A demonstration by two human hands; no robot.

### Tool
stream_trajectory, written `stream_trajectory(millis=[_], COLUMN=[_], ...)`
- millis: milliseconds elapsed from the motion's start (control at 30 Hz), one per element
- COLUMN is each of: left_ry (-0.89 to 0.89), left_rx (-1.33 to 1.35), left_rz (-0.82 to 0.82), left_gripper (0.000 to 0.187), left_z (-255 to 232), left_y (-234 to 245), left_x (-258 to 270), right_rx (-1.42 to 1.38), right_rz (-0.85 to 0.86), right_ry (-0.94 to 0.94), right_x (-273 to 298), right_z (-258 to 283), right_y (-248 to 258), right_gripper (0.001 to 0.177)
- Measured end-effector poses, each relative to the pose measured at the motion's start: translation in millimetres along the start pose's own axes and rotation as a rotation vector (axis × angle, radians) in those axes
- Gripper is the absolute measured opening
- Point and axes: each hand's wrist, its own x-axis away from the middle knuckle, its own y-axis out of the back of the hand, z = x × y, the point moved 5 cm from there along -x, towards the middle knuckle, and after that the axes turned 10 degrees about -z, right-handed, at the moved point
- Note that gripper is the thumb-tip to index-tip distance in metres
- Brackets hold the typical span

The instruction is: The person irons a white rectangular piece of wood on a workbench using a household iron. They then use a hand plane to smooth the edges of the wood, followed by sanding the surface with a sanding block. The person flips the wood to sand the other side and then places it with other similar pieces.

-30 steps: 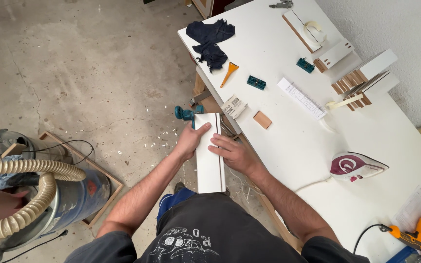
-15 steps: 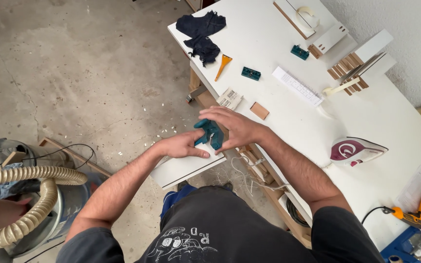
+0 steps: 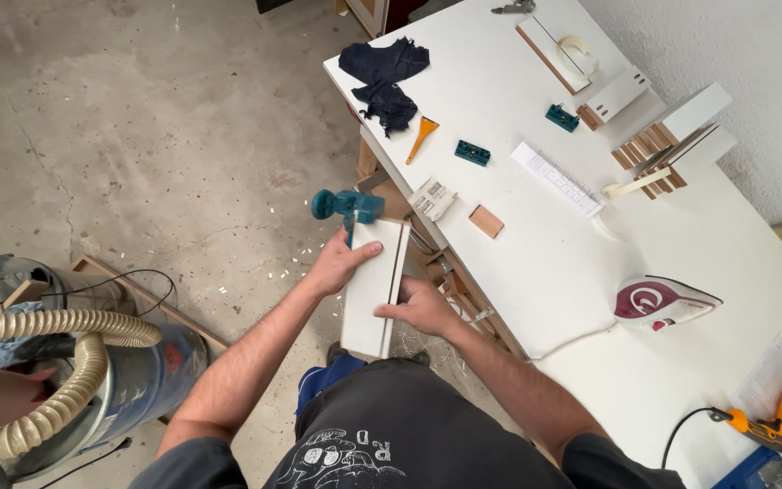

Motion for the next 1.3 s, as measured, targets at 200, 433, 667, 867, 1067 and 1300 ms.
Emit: stream_trajectory(millis=[200,433,667,867,1067,1300], left_ry=[0.414,0.609,0.171,-0.069,-0.108,-0.375], left_rx=[0.980,0.450,-0.693,-1.063,-1.220,-1.384], left_rz=[-0.402,-0.396,-0.101,0.031,0.109,0.203], left_gripper=[0.074,0.013,0.036,0.045,0.050,0.046], left_z=[35.9,229.4,150.4,129.8,138.0,168.4], left_y=[-12.1,34.1,0.6,-79.5,-144.1,-211.8], left_x=[8.7,-26.0,-158.8,-304.6,-435.0,-578.9], right_rx=[0.105,-0.372,-0.660,-0.955,-1.229,-1.324], right_rz=[0.038,-0.165,-0.538,-0.886,-1.019,-1.490], right_ry=[0.006,0.113,0.014,-0.016,-0.176,-0.299], right_x=[-11.9,1.6,29.6,26.9,29.8,43.4], right_z=[12.6,-69.4,-151.8,-191.6,-253.8,-136.3], right_y=[36.4,103.8,141.6,184.4,204.0,194.9], right_gripper=[0.021,0.054,0.098,0.073,0.066,0.046])
